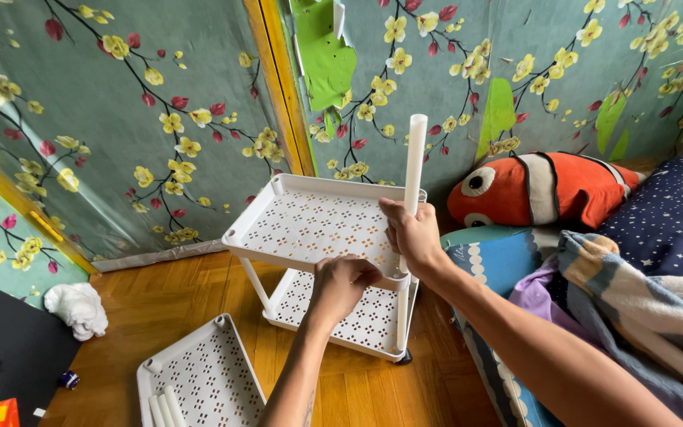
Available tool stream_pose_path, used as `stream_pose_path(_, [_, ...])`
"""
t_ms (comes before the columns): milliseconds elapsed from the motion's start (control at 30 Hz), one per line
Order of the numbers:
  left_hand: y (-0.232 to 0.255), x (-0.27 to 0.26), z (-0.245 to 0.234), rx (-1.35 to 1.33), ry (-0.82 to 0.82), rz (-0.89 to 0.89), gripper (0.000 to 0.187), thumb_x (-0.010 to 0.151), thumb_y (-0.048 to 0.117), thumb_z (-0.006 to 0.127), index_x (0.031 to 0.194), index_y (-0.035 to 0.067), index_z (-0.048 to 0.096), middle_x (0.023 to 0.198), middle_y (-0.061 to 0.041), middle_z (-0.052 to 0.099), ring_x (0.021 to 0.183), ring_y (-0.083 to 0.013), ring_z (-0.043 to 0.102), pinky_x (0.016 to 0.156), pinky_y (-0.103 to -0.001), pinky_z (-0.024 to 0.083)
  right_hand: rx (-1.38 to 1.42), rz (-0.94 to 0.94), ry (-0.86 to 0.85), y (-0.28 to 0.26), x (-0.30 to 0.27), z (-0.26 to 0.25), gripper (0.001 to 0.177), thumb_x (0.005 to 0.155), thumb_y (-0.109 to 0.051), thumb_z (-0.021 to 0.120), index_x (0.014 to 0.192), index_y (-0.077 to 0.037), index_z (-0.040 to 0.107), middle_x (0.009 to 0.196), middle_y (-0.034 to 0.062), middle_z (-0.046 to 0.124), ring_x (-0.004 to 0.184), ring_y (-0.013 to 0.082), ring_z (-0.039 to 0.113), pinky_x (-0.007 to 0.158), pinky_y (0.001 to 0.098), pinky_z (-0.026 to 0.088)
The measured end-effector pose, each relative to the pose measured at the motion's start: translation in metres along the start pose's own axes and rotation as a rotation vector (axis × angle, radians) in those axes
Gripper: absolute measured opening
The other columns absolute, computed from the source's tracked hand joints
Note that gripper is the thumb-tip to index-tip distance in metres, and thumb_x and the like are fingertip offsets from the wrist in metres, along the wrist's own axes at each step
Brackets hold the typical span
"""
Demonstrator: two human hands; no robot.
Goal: The person assembles a white plastic rolling cart by inserting vertical poles into perforated trays and securing them with small plastic connectors. The person works on the floor, attaching trays and poles to build a two-tiered structure.
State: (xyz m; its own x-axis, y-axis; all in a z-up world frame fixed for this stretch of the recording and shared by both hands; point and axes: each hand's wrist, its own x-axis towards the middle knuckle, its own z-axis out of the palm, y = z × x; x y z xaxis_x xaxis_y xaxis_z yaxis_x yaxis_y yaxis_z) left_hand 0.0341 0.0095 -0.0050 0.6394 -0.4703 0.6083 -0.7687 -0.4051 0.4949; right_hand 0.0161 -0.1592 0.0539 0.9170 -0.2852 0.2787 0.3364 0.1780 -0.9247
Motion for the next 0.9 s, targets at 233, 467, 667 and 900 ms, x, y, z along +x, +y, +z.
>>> stream_pose_path(233, [0.001,0.000,-0.002,-0.025,-0.037,-0.037,0.006,0.082,0.018,0.078,0.085,0.014,0.081,0.081,-0.006,0.076,0.076,-0.0258,0.074,0.075,-0.040,0.055,-0.090,0.035,-0.039,-0.001,-0.005,0.002,0.043,0.099,-0.021,0.061,0.059,-0.013,0.048,0.048,-0.0046,0.040,0.040,0.0066,0.031,0.040,0.0285,0.024])
stream_pose_path(467, [-0.002,0.001,0.001,-0.006,-0.030,-0.030,0.008,0.082,0.020,0.077,0.086,0.015,0.081,0.083,-0.006,0.077,0.076,-0.0254,0.074,0.079,-0.041,0.053,0.051,0.191,-0.325,-0.001,0.006,-0.017,0.046,0.096,-0.016,0.064,0.057,-0.013,0.040,0.048,-0.0068,0.033,0.041,0.0070,0.024,0.040,0.0297,0.017])
stream_pose_path(667, [-0.003,0.000,0.003,0.037,-0.067,-0.071,0.008,0.084,0.021,0.076,0.085,0.016,0.082,0.081,-0.003,0.077,0.077,-0.0237,0.072,0.082,-0.043,0.046,-0.151,-0.092,0.169,0.023,-0.009,0.005,0.039,0.098,-0.016,0.063,0.061,-0.011,0.053,0.053,-0.0068,0.043,0.045,0.0048,0.033,0.042,0.0278,0.024])
stream_pose_path(900, [-0.004,0.002,0.000,0.022,-0.075,-0.057,0.008,0.083,0.022,0.077,0.086,0.016,0.081,0.079,-0.004,0.075,0.075,-0.0244,0.071,0.082,-0.043,0.048,0.050,0.318,-0.532,-0.004,0.014,-0.025,0.044,0.095,-0.015,0.068,0.060,-0.016,0.042,0.052,-0.0095,0.034,0.045,0.0056,0.028,0.044,0.0280,0.022])
